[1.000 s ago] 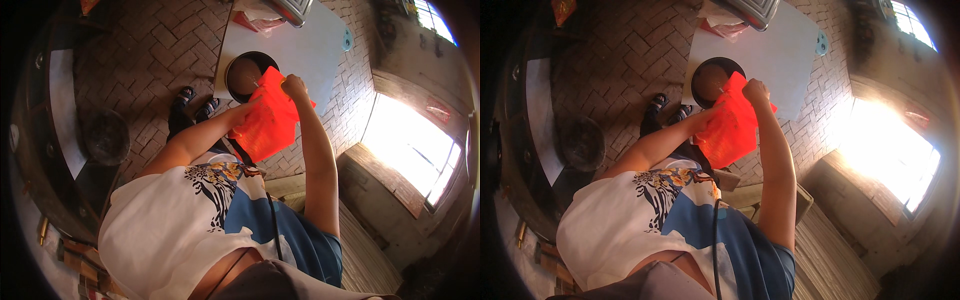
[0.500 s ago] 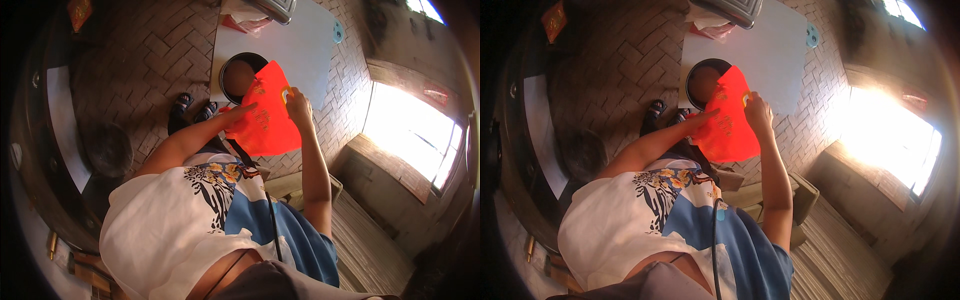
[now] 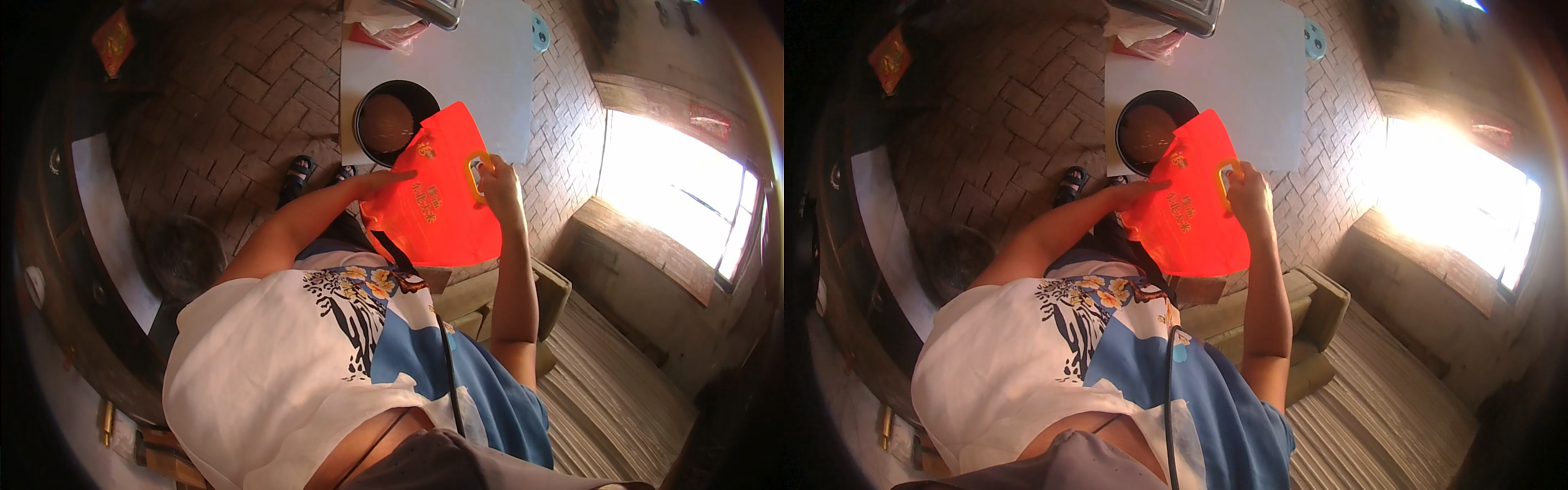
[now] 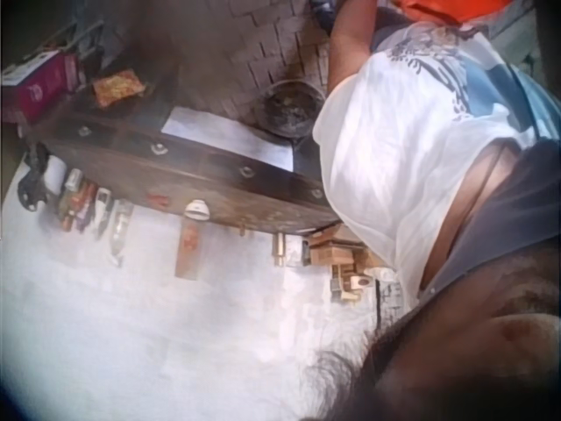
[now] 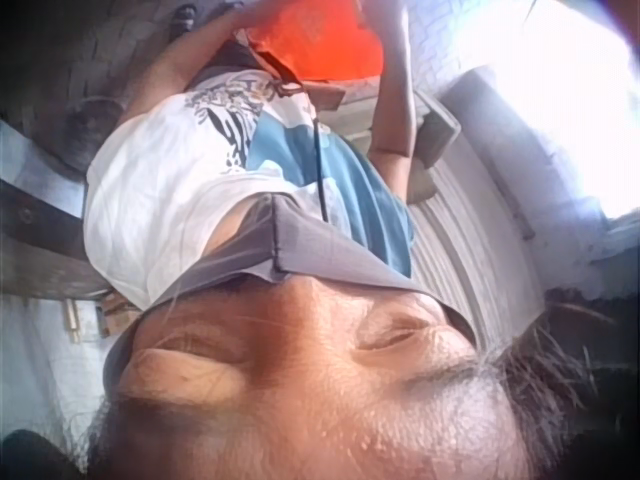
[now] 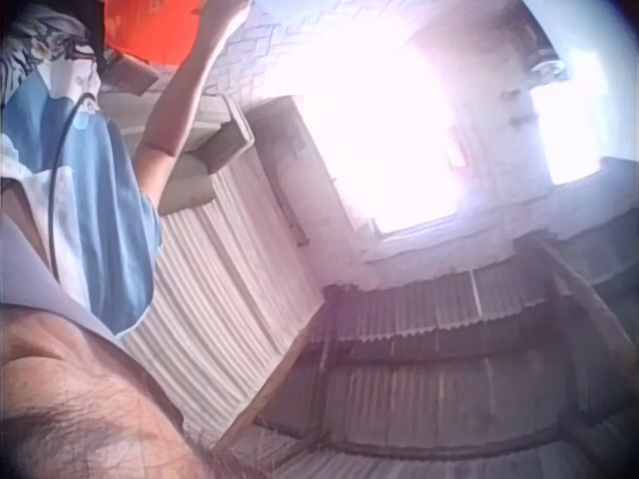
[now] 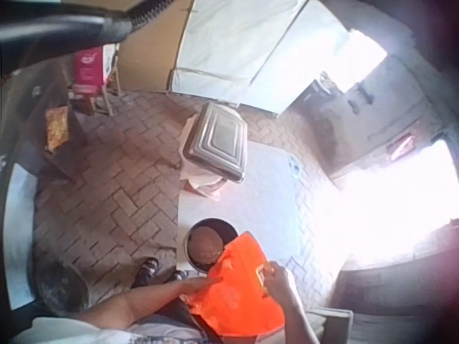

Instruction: The person retrieves a red bag from a green bin, pours grains from the bag into a black bowl on a table, and returns the bag to the bin before carrying the bowl away.

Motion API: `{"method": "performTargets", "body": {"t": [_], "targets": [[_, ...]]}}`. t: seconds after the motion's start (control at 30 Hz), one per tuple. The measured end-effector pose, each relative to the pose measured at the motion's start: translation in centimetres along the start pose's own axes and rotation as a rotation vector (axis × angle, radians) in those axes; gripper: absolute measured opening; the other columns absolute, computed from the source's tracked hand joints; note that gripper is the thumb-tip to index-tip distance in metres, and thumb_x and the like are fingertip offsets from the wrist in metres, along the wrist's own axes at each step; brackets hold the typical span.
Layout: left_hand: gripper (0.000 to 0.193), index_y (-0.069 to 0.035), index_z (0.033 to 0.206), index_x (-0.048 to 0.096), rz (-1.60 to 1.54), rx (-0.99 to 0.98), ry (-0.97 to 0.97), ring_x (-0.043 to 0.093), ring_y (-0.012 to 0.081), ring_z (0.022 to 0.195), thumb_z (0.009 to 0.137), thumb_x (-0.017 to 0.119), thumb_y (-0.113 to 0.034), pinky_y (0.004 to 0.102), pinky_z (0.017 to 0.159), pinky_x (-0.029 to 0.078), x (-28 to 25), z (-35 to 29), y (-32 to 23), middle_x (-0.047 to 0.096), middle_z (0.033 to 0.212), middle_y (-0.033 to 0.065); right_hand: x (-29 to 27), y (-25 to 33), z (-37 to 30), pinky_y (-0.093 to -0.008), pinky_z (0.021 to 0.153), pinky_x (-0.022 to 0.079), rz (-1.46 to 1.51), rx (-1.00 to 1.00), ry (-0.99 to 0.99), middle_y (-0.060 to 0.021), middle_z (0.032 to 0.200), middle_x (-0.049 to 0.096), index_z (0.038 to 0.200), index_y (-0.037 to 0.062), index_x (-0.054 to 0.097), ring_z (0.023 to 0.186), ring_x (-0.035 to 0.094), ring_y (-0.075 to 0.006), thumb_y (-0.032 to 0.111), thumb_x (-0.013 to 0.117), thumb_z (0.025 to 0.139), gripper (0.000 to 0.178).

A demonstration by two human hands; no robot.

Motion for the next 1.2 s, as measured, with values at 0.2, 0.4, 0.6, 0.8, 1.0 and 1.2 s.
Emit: {"method": "performTargets", "body": {"t": [0.2, 0.4, 0.6, 0.8, 1.0, 1.2], "targets": [[0.08, -0.019, 0.143, 0.033, 0.091, -0.016, -0.119, 0.025, 0.0209, 0.136, 0.079, 0.058, -0.062, 0.0396, 0.108, 0.025, 0.0, -2.3, -1.3, 0.023, 0.15, 0.0068, 0.0, -0.5, 1.2, -0.0365, 0.05, 0.052, 0.086, 0.067, 0.047, -0.0187, 0.075, 0.062, 0.102, -0.0027, 0.06, 0.054, 0.064, -0.0263, 0.013, 0.05, 0.084, 0.026], [0.09, -0.02, 0.145, 0.026, 0.267, -0.33, -0.172, 0.019, 0.0222, 0.138, 0.075, 0.063, -0.062, 0.0382, 0.11, 0.018, -2.2, -1.9, 1.3, 0.014, 0.153, 0.0077, -0.3, -1.0, 2.1, -0.0354, 0.048, 0.052, 0.011, 0.053, 0.075, -0.0179, 0.072, 0.062, 0.099, -0.0052, 0.06, 0.061, 0.063, -0.024, 0.012, 0.05, 0.082, 0.026], [0.071, -0.009, 0.135, 0.043, 0.143, -0.06, 0.104, 0.05, 0.0174, 0.118, 0.079, 0.069, -0.044, 0.0316, 0.1, 0.038, -1.4, -1.3, 1.4, 0.047, 0.135, 0.0084, -0.5, -0.3, 2.4, -0.0366, 0.057, 0.05, 0.011, 0.108, 0.101, -0.0144, 0.067, 0.061, 0.098, -0.0046, 0.061, 0.061, 0.063, -0.0227, 0.014, 0.05, 0.083, 0.026], [0.057, -0.004, 0.128, 0.05, 0.119, 0.045, 0.053, 0.054, 0.0141, 0.11, 0.081, 0.07, -0.03, 0.0301, 0.096, 0.042, -0.2, -2.8, -1.5, 0.056, 0.124, 0.007, -0.7, -1.2, 2.4, -0.0361, 0.058, 0.049, -0.021, 0.133, 0.057, -0.0145, 0.067, 0.061, 0.1, -0.0034, 0.06, 0.062, 0.063, -0.022, 0.014, 0.049, 0.084, 0.025], [0.063, -0.007, 0.129, 0.05, 0.292, 0.088, -0.041, 0.056, 0.0153, 0.103, 0.076, 0.074, -0.03, 0.0306, 0.09, 0.044, 0.1, -2.7, -2.3, 0.059, 0.118, 0.0059, -0.9, -1.0, -2.0, -0.0325, 0.053, 0.048, 0.178, 0.146, 0.029, -0.012, 0.065, 0.06, 0.102, -0.0006, 0.058, 0.057, 0.061, -0.0197, 0.013, 0.05, 0.085, 0.023], [0.062, -0.009, 0.126, 0.052, 0.435, 0.236, -0.069, 0.054, 0.0141, 0.103, 0.073, 0.077, -0.028, 0.0301, 0.09, 0.042, 1.4, -3.7, -3.4, 0.059, 0.116, 0.0048, -1.1, -1.0, -8.2, -0.028, 0.047, 0.043, 0.373, 0.101, 0.04, -0.0059, 0.059, 0.055, 0.097, 0.0009, 0.059, 0.051, 0.054, -0.0119, 0.017, 0.054, 0.087, 0.02]]}}
Point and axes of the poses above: each hand's wrist, its own z-axis towards the middle knuckle, its own x-axis out of the palm, y = z × x, the point moved 5 cm from there along z, towards the middle knuckle
